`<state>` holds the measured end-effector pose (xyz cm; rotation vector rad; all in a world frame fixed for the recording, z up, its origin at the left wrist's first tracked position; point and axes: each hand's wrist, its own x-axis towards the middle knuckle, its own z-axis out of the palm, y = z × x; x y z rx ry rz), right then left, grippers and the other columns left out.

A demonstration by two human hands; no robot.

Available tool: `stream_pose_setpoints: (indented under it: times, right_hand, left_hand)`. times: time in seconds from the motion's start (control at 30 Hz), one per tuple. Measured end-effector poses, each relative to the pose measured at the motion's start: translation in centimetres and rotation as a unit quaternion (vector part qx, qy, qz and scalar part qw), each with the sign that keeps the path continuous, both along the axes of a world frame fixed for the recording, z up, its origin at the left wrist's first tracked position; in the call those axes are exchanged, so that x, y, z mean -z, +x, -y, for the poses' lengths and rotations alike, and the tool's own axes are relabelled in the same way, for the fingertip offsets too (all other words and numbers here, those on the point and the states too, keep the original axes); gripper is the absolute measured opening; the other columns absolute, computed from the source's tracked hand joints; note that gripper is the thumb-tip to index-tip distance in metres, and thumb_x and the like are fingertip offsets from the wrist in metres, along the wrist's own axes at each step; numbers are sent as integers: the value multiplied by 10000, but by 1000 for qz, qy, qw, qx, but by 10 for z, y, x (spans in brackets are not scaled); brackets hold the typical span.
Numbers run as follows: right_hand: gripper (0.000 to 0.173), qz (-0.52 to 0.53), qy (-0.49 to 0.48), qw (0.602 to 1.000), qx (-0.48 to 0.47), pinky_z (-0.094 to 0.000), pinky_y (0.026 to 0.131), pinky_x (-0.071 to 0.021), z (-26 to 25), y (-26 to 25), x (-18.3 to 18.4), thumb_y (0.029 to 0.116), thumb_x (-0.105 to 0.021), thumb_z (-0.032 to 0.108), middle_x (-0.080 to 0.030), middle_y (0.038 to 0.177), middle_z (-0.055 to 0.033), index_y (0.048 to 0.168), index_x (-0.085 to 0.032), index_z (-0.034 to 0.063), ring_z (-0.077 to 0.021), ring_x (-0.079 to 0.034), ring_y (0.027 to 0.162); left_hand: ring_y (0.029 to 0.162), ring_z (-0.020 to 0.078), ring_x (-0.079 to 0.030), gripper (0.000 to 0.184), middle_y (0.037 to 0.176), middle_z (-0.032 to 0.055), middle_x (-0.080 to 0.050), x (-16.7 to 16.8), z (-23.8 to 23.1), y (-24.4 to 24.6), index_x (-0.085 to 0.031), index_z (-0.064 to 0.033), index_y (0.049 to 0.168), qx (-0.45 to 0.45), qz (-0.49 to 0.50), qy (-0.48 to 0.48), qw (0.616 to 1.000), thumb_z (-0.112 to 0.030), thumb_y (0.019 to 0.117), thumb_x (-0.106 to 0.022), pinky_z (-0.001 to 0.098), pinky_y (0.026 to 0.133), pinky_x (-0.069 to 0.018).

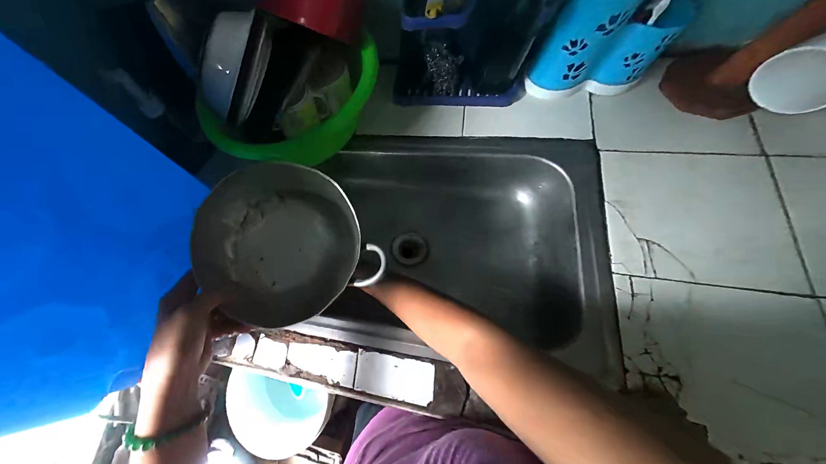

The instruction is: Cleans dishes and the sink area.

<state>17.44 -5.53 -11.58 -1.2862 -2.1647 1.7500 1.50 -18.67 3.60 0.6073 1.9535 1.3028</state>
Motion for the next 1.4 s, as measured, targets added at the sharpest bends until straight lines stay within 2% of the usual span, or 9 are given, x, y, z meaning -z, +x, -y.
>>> stream_pose_setpoints:
  times: [0.07,0.2,0.27,0.33,0.43,0.63,0.97,1.2,1.4]
  right_hand:
    - [329,-52,32,998,18,-384,1077,-430,-1,6,-1,1032,-527,4,-596,1325,-315,1323,-561,-146,-333,-586,1226]
    - [430,28,201,979,-20,-478,1185,-353,-18,13,-67,1014,-557,-34,-469,1542,-246,1443,-527,-50,-405,-458,1422]
    - [454,75,337,935,-77,-441,1245,-265,-50,2,-16,1073,-478,52,-341,1649,-167,1525,-455,17,-356,-319,1522]
    - [374,-21,531,847,-8,-486,1208,-353,-88,-18,81,1009,-528,17,-489,1554,-156,1368,-632,23,-399,-436,1436]
    - [401,114,480,858,-144,-548,1165,-357,-142,-28,52,1031,-489,-6,-427,1611,-103,1404,-617,67,-416,-393,1456]
    - [545,64,496,851,-158,-654,1136,-347,-166,57,61,928,-585,-98,-499,1556,-115,1368,-674,210,-457,-401,1444]
    - [439,54,348,936,-16,-655,1142,-342,-107,170,65,764,-661,-200,-523,1468,-277,1132,-769,13,-540,-426,1364]
    - [751,310,241,915,93,-702,1099,-368,-80,209,28,838,-691,-139,-236,1635,-312,1523,-502,105,-613,-283,1431]
    - [502,203,194,958,-64,-618,1068,-446,7,207,32,858,-680,-92,-367,1555,-317,1323,-696,98,-514,-470,1340]
  left_hand:
    - [502,91,-651,161,698,-9,-668,8,10,-1,-553,-51,1096,-20,5,2,1000,9,1012,-429,248,443,-571]
    - [492,76,-646,182,690,-16,-669,16,22,4,-557,-44,1081,-52,22,0,998,42,979,-434,237,423,-560]
    - [493,82,-650,195,695,-11,-678,20,26,4,-559,-45,1083,-59,28,0,998,49,961,-439,246,423,-565]
    - [489,87,-652,193,691,-7,-680,23,27,6,-562,-46,1072,-65,32,1,997,58,959,-444,244,418,-563]
    - [481,94,-649,187,680,3,-680,26,26,7,-558,-34,1066,-65,38,-1,997,63,963,-435,251,419,-566]
    - [482,95,-650,196,674,-5,-674,30,19,9,-556,-35,1091,-45,37,-1,998,66,963,-448,249,421,-567]
    - [500,140,-666,181,712,48,-671,38,2,12,-539,-6,1155,-9,49,2,999,43,994,-473,294,440,-587]
    - [554,180,-691,263,764,102,-676,38,-14,24,-512,10,1286,64,32,-11,997,13,1024,-482,330,503,-613]
    - [572,217,-698,287,865,149,-693,35,-44,51,-539,7,1291,149,1,-43,988,7,1004,-549,361,516,-619]
